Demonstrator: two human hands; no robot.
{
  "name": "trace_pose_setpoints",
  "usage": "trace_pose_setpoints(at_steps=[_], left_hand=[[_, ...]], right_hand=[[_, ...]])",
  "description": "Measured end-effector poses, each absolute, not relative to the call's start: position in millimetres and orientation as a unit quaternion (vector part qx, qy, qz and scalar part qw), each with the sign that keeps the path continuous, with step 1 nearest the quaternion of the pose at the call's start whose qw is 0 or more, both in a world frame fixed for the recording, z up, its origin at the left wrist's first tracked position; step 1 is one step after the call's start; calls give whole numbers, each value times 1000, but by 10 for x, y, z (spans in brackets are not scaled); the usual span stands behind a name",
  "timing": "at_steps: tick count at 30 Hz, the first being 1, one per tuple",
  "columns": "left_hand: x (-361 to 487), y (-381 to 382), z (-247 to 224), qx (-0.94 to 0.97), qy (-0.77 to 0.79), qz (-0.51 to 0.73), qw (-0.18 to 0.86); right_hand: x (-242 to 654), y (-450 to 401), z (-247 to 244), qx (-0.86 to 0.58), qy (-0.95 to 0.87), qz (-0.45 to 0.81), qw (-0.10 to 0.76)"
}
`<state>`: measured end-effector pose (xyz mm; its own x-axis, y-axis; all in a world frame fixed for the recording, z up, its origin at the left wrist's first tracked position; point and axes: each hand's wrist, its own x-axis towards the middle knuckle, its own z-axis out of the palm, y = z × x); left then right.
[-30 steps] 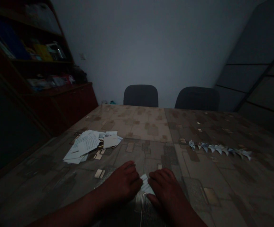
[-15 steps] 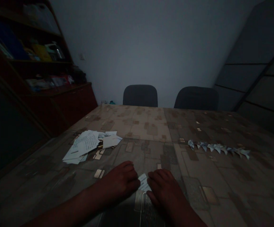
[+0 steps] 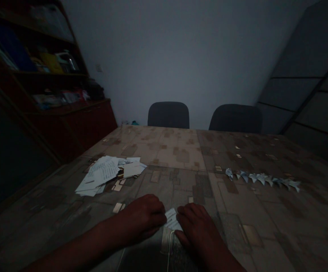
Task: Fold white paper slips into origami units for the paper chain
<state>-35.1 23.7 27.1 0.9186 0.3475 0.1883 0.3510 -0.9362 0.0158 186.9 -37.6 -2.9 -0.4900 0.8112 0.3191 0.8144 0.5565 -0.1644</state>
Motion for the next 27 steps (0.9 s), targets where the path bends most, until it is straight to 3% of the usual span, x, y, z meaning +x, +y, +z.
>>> trace_pose_setpoints(at_steps=[10,13,18,23,27], left_hand=[[-285,194,180,-971,-221,-92,23],[-301,210,190,-969,-228,-96,-18],[-316,251,176,-936,-247,-162,-194],[-280,282,175,-783,-348,-228,-463],[-285,291,259,-687,-374,-218,-584]], right_hand=[[1823,-396,10,-501,-846,24,182],[1813,-389,5,-495,-852,-3,172],[1805,-362,-20,-473,-861,-46,181],[1814,-348,-42,-456,-854,-51,243],[1813,-375,-4,-453,-839,31,301]])
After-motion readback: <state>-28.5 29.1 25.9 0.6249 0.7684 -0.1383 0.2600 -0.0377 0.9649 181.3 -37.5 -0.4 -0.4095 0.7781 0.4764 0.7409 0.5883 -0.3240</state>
